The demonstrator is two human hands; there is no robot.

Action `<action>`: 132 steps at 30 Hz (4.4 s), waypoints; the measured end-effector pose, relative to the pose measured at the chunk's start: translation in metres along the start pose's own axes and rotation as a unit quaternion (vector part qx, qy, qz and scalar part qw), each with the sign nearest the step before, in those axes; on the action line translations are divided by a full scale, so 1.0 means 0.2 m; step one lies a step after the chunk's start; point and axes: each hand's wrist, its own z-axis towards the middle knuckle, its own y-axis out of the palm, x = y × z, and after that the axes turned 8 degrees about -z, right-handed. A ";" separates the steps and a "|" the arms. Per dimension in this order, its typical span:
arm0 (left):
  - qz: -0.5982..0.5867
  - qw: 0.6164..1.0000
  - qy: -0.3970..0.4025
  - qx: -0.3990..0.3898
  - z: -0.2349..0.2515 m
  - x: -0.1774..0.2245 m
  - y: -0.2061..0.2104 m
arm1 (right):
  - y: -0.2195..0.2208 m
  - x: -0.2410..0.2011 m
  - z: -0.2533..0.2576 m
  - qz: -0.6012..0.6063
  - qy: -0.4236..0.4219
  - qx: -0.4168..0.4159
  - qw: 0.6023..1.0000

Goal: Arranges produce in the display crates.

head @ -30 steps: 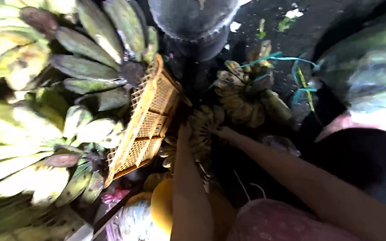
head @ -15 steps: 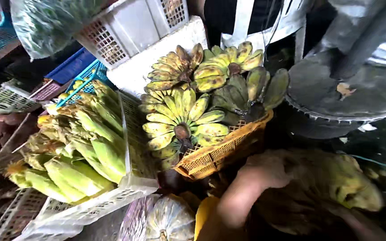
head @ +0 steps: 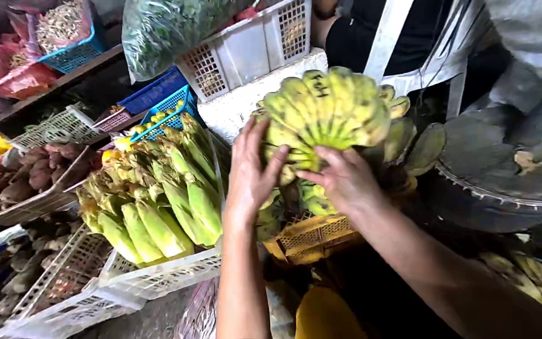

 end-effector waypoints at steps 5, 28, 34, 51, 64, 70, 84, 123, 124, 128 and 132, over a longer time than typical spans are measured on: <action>0.049 0.992 -0.092 0.071 0.20 -0.23 -0.12 | 0.42 0.17 0.25 -0.006 -0.005 -0.027 1.000; 0.039 0.970 -0.134 0.199 0.15 -0.42 0.19 | 0.48 0.04 0.73 -0.335 0.020 -0.152 0.929; 0.054 0.975 -0.086 0.195 0.13 -0.39 0.27 | 0.57 -0.03 1.11 -0.408 0.034 -0.206 0.889; -0.003 0.971 -0.234 0.053 0.04 -0.53 0.30 | 0.64 -0.30 0.89 -0.724 -0.242 -0.139 0.630; -0.017 0.974 -0.139 0.178 -0.26 -0.51 0.45 | 0.68 0.16 0.99 -0.714 -0.057 -0.151 0.682; -0.042 0.970 -0.153 0.184 -0.29 -0.63 0.55 | 0.74 0.16 1.04 -0.710 0.007 -0.122 0.693; -0.234 0.909 -0.202 0.280 -0.29 -0.57 0.43 | 0.94 -0.56 0.81 -0.716 -0.324 -0.225 0.576; -0.162 0.863 -0.376 0.296 0.18 -0.60 0.30 | 0.44 0.24 0.84 -0.617 -0.285 -0.317 0.661; -0.168 0.864 -0.364 0.305 0.18 -0.61 0.30 | 0.45 0.24 0.83 -0.614 -0.283 -0.317 0.665; -0.175 0.877 -0.345 0.284 0.15 -0.70 0.34 | 0.46 0.28 0.83 -0.602 -0.276 -0.325 0.675; -0.140 0.883 -0.387 0.224 0.17 -0.68 0.29 | 0.42 0.15 0.76 -0.634 -0.264 -0.375 0.623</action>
